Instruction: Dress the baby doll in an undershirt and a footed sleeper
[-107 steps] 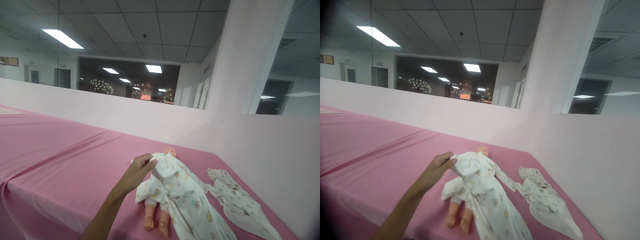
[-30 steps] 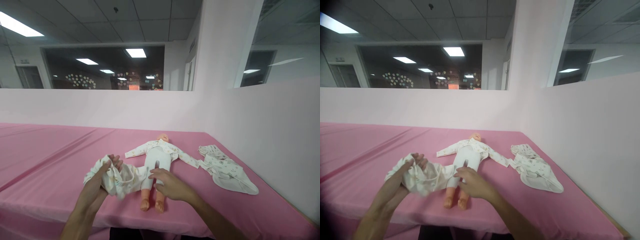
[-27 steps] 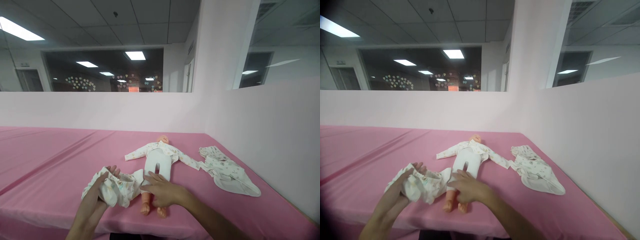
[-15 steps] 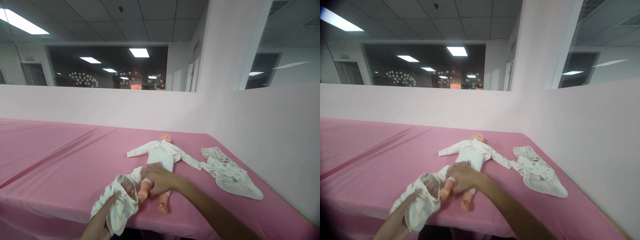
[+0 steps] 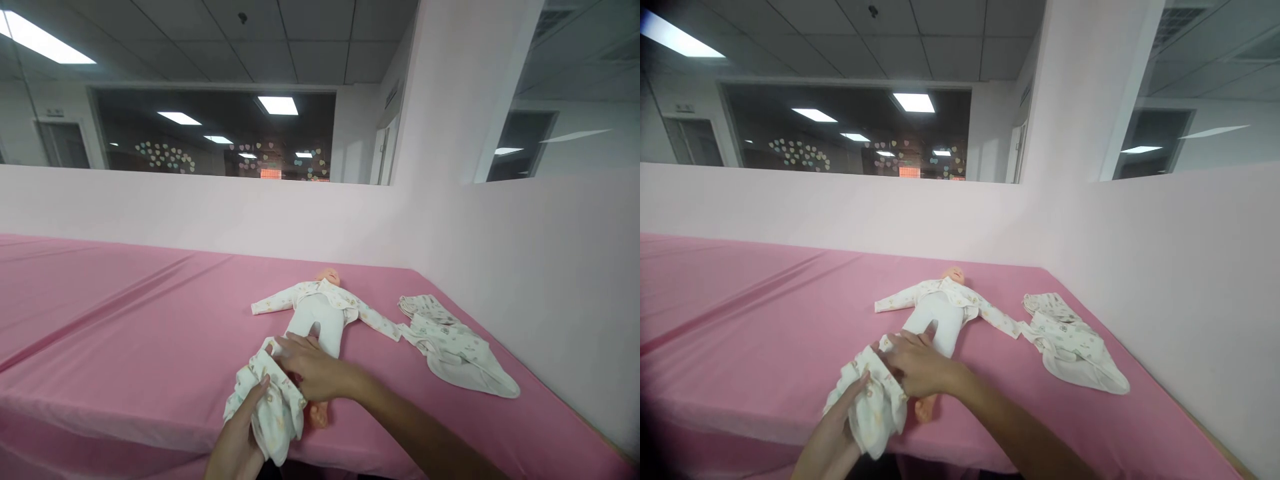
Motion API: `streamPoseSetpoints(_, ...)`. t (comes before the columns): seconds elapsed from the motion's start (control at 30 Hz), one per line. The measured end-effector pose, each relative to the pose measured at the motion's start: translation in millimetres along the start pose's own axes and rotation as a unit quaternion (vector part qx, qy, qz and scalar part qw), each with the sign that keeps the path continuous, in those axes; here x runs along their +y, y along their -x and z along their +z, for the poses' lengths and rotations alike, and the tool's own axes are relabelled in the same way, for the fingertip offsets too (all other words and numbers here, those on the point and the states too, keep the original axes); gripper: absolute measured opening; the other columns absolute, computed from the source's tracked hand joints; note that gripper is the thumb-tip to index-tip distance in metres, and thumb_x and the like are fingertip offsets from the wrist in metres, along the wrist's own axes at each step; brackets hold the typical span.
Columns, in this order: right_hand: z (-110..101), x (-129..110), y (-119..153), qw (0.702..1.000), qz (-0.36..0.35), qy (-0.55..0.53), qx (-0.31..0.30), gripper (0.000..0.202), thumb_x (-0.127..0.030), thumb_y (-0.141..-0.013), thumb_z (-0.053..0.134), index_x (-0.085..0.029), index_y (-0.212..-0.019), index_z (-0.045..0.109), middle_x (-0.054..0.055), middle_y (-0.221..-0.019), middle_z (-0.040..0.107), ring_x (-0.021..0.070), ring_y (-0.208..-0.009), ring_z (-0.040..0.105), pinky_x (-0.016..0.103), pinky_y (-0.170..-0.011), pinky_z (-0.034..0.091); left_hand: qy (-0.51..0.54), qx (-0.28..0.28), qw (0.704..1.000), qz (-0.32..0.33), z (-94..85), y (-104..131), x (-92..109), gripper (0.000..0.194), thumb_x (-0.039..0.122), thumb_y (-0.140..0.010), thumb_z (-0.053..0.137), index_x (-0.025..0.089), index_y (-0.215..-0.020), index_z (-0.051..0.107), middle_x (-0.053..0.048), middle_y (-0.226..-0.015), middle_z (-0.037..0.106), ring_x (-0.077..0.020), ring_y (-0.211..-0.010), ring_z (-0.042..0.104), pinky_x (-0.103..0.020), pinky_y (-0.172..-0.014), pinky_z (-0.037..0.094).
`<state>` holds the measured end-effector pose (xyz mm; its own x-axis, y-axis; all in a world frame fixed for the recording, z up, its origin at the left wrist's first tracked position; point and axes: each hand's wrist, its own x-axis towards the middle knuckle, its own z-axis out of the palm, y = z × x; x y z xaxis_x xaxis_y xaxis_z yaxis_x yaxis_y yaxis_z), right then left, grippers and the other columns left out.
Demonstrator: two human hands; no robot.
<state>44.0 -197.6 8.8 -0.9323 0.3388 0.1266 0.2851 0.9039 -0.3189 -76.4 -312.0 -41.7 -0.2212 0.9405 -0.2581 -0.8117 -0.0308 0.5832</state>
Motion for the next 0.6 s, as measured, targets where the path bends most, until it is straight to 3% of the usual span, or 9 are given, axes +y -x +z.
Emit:
streamPoseSetpoints(0.1, -3.3, -8.6, 5.9, 0.997, -0.016, -0.067, -0.017, 0.028, -0.02, -0.084, 0.056, -0.025, -0.11, 0.065, 0.005, -0.133, 0.052, 0.0256, -0.134, 0.035, 0.043, -0.111, 0.025, 0.032, -0.034, 0.999, 0.002, 2.7, -3.3, -1.7, 0.055, 0.013, -0.087, 0.061, 0.023, -0.14, 0.048, -0.009, -0.118, 0.069, -0.025, -0.108, 0.066, -0.04, -0.097, 0.052)
streamPoseSetpoints(0.2, -12.1, -11.3, 9.2, 0.983, -0.014, -0.176, -0.046, 0.02, -0.028, -0.086, 0.057, -0.024, -0.105, 0.066, 0.003, -0.131, 0.054, 0.0213, -0.134, 0.036, 0.038, -0.113, 0.024, 0.066, -0.084, 0.994, 0.014, 3.5, -7.7, -4.9, 0.053, 0.019, -0.092, 0.057, 0.027, -0.143, 0.045, -0.009, -0.131, 0.062, -0.0243, -0.117, 0.061, -0.04, -0.105, 0.046)
streamPoseSetpoints(0.3, -18.0, -14.4, 11.9, 0.96, 0.0, -0.27, -0.077, 0.032, -0.045, -0.091, 0.052, -0.022, -0.108, 0.067, 0.003, -0.15, 0.038, 0.0219, -0.145, 0.018, 0.037, -0.116, 0.016, 0.071, -0.108, 0.991, 0.043, 1.6, -12.1, -8.7, 0.053, 0.024, -0.093, 0.056, 0.031, -0.144, 0.042, -0.009, -0.136, 0.058, -0.0251, -0.123, 0.056, -0.041, -0.11, 0.041)
streamPoseSetpoints(0.4, -13.7, -23.4, 12.4, 0.961, 0.051, -0.264, -0.061, 0.053, -0.05, -0.081, 0.065, -0.028, -0.128, 0.058, 0.001, -0.157, 0.027, 0.026, -0.147, 0.008, 0.04, -0.118, 0.008, 0.055, -0.143, 0.988, 0.017, -0.5, -12.8, -9.6, 0.054, 0.028, -0.094, 0.056, 0.028, -0.146, 0.041, -0.011, -0.136, 0.057, -0.0269, -0.126, 0.053, -0.043, -0.111, 0.039)
streamPoseSetpoints(0.47, -6.4, -31.2, 10.4, 0.97, 0.077, -0.229, -0.012, 0.065, -0.042, -0.073, 0.074, -0.03, -0.133, 0.054, 0.002, -0.152, 0.036, 0.0291, -0.145, 0.015, 0.043, -0.118, 0.009, 0.049, -0.145, 0.988, -0.007, -1.1, -10.9, -8.1, 0.053, 0.03, -0.094, 0.055, 0.025, -0.145, 0.042, -0.012, -0.133, 0.06, -0.0278, -0.124, 0.055, -0.044, -0.109, 0.041)
streamPoseSetpoints(0.5, -2.6, -34.8, 8.8, 0.973, 0.082, -0.216, 0.01, 0.061, -0.037, -0.07, 0.076, -0.029, -0.128, 0.057, 0.002, -0.146, 0.045, 0.03, -0.142, 0.022, 0.043, -0.117, 0.012, 0.048, -0.138, 0.989, -0.012, -1.2, -9.7, -7.0, 0.053, 0.03, -0.094, 0.055, 0.023, -0.145, 0.043, -0.013, -0.131, 0.062, -0.0277, -0.122, 0.057, -0.044, -0.108, 0.043)
streamPoseSetpoints(0.6, 6.2, -42.5, 4.2, 0.961, 0.121, -0.239, 0.07, 0.029, -0.024, -0.066, 0.073, -0.024, -0.095, 0.069, 0.001, -0.114, 0.064, 0.0269, -0.121, 0.049, 0.036, -0.104, 0.036, 0.046, -0.102, 0.994, -0.007, -1.6, -7.0, -4.5, 0.052, 0.028, -0.094, 0.056, 0.023, -0.144, 0.044, -0.012, -0.125, 0.066, -0.0267, -0.115, 0.063, -0.043, -0.104, 0.047)
